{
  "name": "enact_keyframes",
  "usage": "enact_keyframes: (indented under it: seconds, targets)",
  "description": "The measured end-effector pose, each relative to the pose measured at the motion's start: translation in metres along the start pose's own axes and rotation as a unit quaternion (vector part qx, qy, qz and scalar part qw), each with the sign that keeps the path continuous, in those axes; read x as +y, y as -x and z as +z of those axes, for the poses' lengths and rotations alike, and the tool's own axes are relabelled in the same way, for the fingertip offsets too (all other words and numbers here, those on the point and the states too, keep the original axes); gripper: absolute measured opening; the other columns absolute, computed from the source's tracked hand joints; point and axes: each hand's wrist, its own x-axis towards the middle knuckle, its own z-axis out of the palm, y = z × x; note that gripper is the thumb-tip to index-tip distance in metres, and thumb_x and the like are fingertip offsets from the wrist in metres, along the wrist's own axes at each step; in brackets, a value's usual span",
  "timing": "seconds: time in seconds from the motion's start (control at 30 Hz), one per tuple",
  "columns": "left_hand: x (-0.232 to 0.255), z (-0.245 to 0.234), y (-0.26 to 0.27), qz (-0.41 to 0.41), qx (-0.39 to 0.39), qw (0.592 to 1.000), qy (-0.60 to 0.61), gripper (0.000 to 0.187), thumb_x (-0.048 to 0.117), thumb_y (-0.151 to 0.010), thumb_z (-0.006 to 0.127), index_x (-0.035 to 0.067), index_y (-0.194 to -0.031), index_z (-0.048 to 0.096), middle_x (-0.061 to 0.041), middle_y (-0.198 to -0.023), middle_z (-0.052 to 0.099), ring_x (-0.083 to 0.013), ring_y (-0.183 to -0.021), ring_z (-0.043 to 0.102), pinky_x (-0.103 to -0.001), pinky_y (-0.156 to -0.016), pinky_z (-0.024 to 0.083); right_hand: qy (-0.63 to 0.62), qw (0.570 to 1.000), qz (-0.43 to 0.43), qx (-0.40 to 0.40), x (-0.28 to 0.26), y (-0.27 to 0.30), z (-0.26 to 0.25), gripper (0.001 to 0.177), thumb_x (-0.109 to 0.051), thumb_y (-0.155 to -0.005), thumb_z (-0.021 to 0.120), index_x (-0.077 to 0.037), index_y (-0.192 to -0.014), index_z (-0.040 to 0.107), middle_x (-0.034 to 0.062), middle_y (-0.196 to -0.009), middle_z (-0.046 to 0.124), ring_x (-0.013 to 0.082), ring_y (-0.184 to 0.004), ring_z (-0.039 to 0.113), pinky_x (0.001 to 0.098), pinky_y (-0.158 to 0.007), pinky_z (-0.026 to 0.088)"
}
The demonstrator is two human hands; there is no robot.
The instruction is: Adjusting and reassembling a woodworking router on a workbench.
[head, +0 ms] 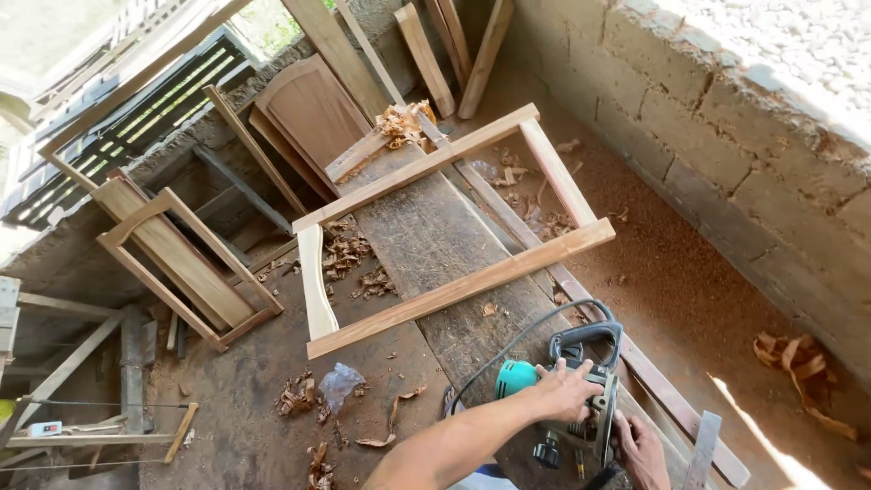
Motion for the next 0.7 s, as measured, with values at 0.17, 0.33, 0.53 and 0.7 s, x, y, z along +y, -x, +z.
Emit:
enact_keyframes:
  seconds: [0.17, 0.33, 0.53, 0.7]
  targets:
    - [0.003, -0.007, -0.001, -0.01, 0.005, 1.0, 0.013, 0.061, 0.029, -0.083, 0.069, 0.032, -0.143, 0.058, -0.017, -0.17, 0.021, -0.0652, -0.141, 0.029, -0.089, -0.095, 0.029, 0.0, 0.998, -0.07, -0.006, -0.017, 0.005, -0.006, 0.03, -0.03, -0.094, 0.064, -0.002, -0.101, 0.071, 0.0065, -0.067, 0.065, 0.0137, -0.054, 0.058, 0.0292, -0.048, 0.046]
    - [-0.005, -0.001, -0.005, 0.007, 0.015, 1.0, 0.014, 0.06, 0.03, -0.085, 0.07, 0.031, -0.143, 0.057, -0.019, -0.169, 0.022, -0.0666, -0.14, 0.027, -0.089, -0.095, 0.028, 0.07, 0.996, -0.061, -0.016, 0.006, -0.01, -0.007, 0.03, -0.024, -0.1, 0.063, 0.004, -0.1, 0.073, 0.0079, -0.066, 0.069, 0.0157, -0.053, 0.063, 0.0303, -0.048, 0.048]
    - [0.005, -0.009, 0.004, 0.005, 0.015, 1.0, 0.009, 0.056, 0.029, -0.085, 0.068, 0.032, -0.141, 0.06, -0.018, -0.17, 0.025, -0.0649, -0.139, 0.033, -0.089, -0.094, 0.032, -0.08, 0.996, -0.033, -0.025, 0.007, 0.002, -0.009, 0.026, -0.02, -0.103, 0.065, 0.004, -0.112, 0.063, 0.0099, -0.069, 0.061, 0.0187, -0.054, 0.052, 0.0325, -0.048, 0.039]
    - [0.002, -0.008, 0.0, -0.002, 0.009, 1.0, 0.018, 0.058, 0.027, -0.085, 0.07, 0.032, -0.141, 0.058, -0.018, -0.169, 0.022, -0.0643, -0.142, 0.028, -0.088, -0.098, 0.028, 0.046, 0.992, -0.12, -0.016, -0.026, 0.02, -0.009, 0.032, -0.016, -0.092, 0.07, -0.007, -0.123, 0.066, 0.0067, -0.07, 0.063, 0.0123, -0.06, 0.057, 0.028, -0.055, 0.046]
